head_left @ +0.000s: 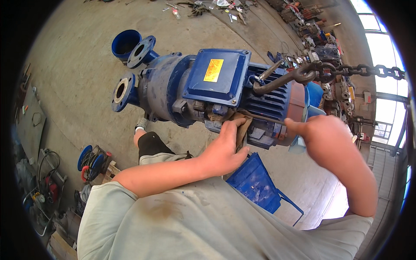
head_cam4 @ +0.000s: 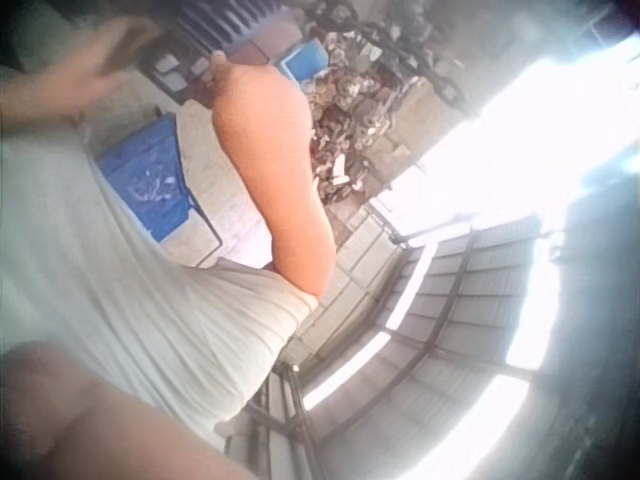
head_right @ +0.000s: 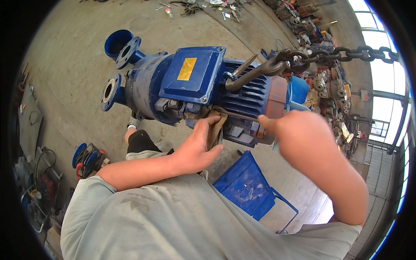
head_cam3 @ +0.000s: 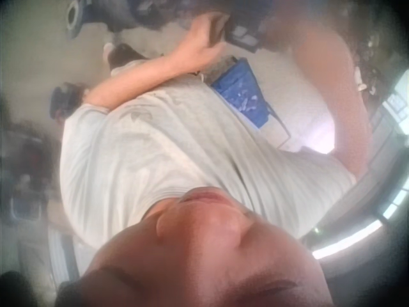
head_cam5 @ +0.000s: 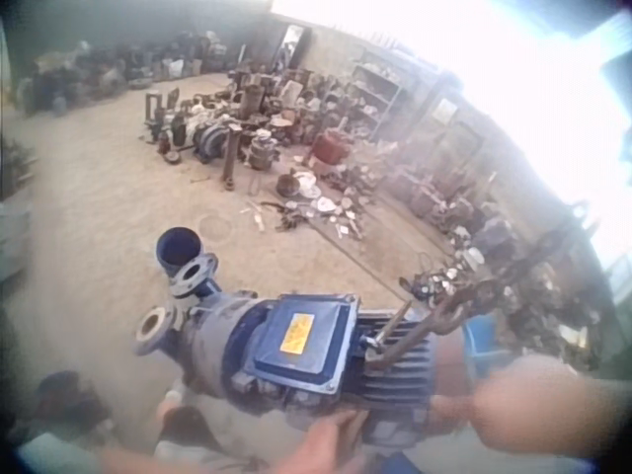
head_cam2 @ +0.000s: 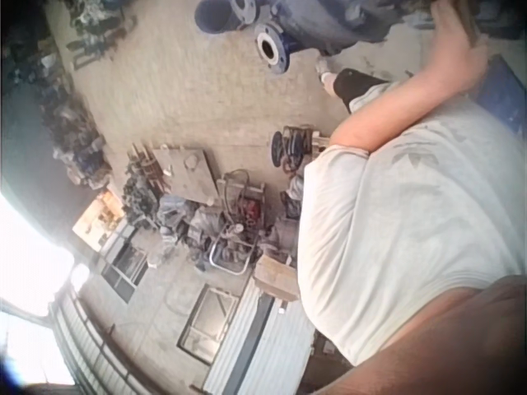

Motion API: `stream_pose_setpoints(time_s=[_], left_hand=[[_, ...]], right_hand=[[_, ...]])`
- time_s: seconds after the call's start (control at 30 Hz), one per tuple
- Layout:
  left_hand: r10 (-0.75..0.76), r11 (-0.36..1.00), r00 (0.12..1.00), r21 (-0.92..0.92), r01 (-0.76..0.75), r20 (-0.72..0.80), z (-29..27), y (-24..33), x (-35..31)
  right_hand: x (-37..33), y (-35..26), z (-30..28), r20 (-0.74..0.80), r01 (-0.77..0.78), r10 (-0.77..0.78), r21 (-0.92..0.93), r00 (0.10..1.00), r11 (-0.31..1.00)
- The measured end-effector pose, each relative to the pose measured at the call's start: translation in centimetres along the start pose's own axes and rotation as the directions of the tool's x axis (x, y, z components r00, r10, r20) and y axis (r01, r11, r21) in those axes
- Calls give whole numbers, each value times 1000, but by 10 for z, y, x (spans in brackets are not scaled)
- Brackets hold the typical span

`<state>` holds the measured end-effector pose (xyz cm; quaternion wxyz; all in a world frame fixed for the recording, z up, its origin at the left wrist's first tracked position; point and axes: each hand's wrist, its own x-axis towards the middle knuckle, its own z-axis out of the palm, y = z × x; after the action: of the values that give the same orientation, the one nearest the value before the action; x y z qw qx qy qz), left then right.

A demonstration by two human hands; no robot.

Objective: The person wipes the exterior of a blue electric motor with a cloth, rotating the motor to access different sides. The motor is suspended by a chain hoist in a workshop. The person uses a rag to remove surface grime from the motor housing and fan cover.

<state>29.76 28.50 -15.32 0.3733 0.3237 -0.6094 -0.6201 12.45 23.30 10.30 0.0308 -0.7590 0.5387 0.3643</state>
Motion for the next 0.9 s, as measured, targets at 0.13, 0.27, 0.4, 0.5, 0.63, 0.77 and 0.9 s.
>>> stream_pose_setpoints(time_s=[0.13,0.27,0.4,0.5,0.63,0.77,0.9], left_hand=[[8,999,994,-41,-4,105,2,11,4],[-22,997,978,-70,38,208,4,19,11],[38,999,985,-42,-31,169,7,13,16],[33,999,984,-34,-28,175,8,5,15],[39,999,982,-9,-38,184,4,-4,16],[29,997,987,-70,-18,156,-4,-7,12],[-21,986,994,-165,39,110,-9,-14,-1]], right_hand=[[-41,20,-20,-17,-141,140,-49,990,989],[-67,14,-41,-79,-193,190,-44,979,980],[-57,-7,-41,-91,-228,223,-57,971,972],[-50,-15,-37,-35,-154,152,-85,988,984],[-45,-22,-35,-35,-74,71,-91,997,993],[-32,-40,-38,34,-119,127,-191,991,974],[-1,-56,-32,-37,-29,23,-158,999,987]])
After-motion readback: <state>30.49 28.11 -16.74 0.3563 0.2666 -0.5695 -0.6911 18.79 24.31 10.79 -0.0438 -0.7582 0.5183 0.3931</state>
